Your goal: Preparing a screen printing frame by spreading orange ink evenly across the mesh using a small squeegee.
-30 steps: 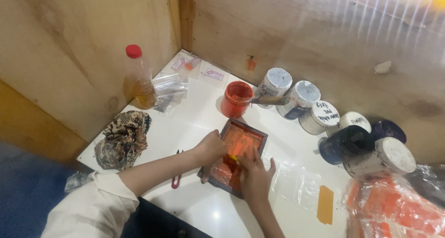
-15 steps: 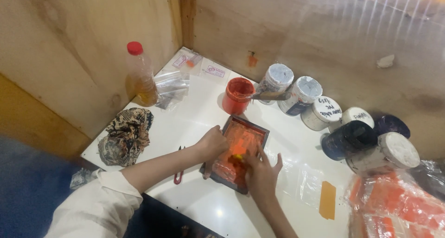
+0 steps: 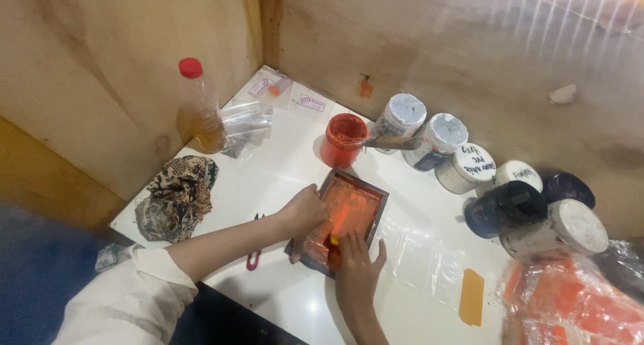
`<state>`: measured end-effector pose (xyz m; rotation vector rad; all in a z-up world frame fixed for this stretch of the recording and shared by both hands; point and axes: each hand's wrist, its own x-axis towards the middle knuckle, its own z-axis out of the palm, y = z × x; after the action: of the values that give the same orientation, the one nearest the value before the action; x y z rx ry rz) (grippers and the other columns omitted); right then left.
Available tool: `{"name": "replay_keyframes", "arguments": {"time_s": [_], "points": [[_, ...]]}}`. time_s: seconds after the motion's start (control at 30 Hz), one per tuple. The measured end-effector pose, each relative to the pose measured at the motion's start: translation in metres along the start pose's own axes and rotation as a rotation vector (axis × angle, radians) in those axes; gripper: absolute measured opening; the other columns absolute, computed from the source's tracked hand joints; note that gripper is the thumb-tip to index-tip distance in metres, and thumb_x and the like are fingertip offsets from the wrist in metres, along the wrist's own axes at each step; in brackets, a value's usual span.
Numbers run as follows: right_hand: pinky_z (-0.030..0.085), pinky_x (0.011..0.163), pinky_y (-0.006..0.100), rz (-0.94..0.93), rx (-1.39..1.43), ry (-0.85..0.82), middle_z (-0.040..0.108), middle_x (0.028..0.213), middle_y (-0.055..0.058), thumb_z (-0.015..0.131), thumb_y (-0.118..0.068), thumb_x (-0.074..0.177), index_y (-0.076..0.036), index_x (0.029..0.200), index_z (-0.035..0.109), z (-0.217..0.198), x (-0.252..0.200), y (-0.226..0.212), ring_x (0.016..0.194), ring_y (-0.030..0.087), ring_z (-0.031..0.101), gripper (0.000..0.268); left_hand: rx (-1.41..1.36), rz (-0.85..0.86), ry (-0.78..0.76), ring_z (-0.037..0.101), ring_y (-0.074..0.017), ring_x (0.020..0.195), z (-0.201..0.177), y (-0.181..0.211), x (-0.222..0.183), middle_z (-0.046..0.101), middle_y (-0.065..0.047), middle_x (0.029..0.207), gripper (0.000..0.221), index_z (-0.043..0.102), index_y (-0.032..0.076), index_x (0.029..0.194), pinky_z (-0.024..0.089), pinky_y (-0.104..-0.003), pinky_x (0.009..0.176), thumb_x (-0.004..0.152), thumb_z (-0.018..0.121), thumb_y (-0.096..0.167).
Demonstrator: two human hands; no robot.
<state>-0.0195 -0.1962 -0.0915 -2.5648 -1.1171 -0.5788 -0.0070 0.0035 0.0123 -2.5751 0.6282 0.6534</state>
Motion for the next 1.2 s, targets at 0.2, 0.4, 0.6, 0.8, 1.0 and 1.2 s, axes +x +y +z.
{"name": "replay_keyframes", "arguments": {"time_s": [0.2,0.4,0.6,0.8,1.0,1.2], "points": [[0.018,0.118,0.059,0.23,0.356,-0.214,0.074,0.128,0.006,0.066,0.009,0.073,-0.016,0.117,0.076,-0.012,0.019,0.016,0.131,0.023,0.061,0.051,0.075,-0.06,0.025,0.04,-0.0074,0.056,0.014,0.005,0.014,0.055,0.016,0.065,0.083,0.055,0.026,0.07,0.03,-0.029,0.07,0.038,0.064,0.102],[0.013,0.115,0.071,0.199,0.205,-0.141,0.078,0.114,0.007,0.063,0.0,0.083,-0.024,0.102,0.082,-0.004,0.077,0.036,0.147,0.025,0.045,0.036,0.129,-0.092,0.082,0.033,-0.0098,0.055,0.025,0.009,0.021,0.048,0.013,0.063,0.06,0.057,0.022,0.086,0.032,-0.029,0.067,0.08,0.068,0.081],[0.018,0.11,0.064,0.002,0.304,-0.123,0.081,0.106,-0.003,0.083,-0.007,0.073,-0.022,0.099,0.078,-0.023,0.013,-0.011,0.133,0.028,0.058,0.031,0.007,-0.013,0.026,0.046,-0.0096,0.057,0.005,0.001,0.005,0.057,0.013,0.063,0.076,0.06,0.023,0.071,0.038,-0.03,0.077,0.047,0.072,0.094],[0.008,0.118,0.071,0.216,0.227,-0.097,0.076,0.113,0.001,0.059,0.005,0.073,-0.025,0.097,0.078,0.006,0.079,0.051,0.149,0.022,0.042,0.042,0.071,-0.052,0.065,0.045,-0.0084,0.055,0.01,0.004,0.006,0.055,0.012,0.064,0.057,0.061,0.024,0.075,0.038,-0.029,0.074,0.078,0.072,0.08],[0.019,0.12,0.061,0.206,-0.029,-0.128,0.075,0.114,-0.008,0.057,-0.011,0.09,-0.03,0.108,0.071,0.018,0.075,0.029,0.141,0.011,0.049,0.03,0.063,-0.102,0.284,0.074,-0.02,0.075,-0.017,0.011,-0.04,0.079,0.001,0.076,0.013,0.08,0.018,0.083,0.045,-0.037,0.081,0.072,0.079,0.025],[0.01,0.117,0.063,0.188,0.236,-0.126,0.068,0.132,0.002,0.076,-0.009,0.081,-0.021,0.104,0.07,-0.004,0.006,-0.013,0.139,0.022,0.051,0.027,-0.078,-0.061,0.163,0.045,-0.0122,0.052,0.033,0.002,0.023,0.051,0.013,0.054,0.075,0.05,0.027,0.059,0.034,-0.031,0.072,0.033,0.081,0.091]]}}
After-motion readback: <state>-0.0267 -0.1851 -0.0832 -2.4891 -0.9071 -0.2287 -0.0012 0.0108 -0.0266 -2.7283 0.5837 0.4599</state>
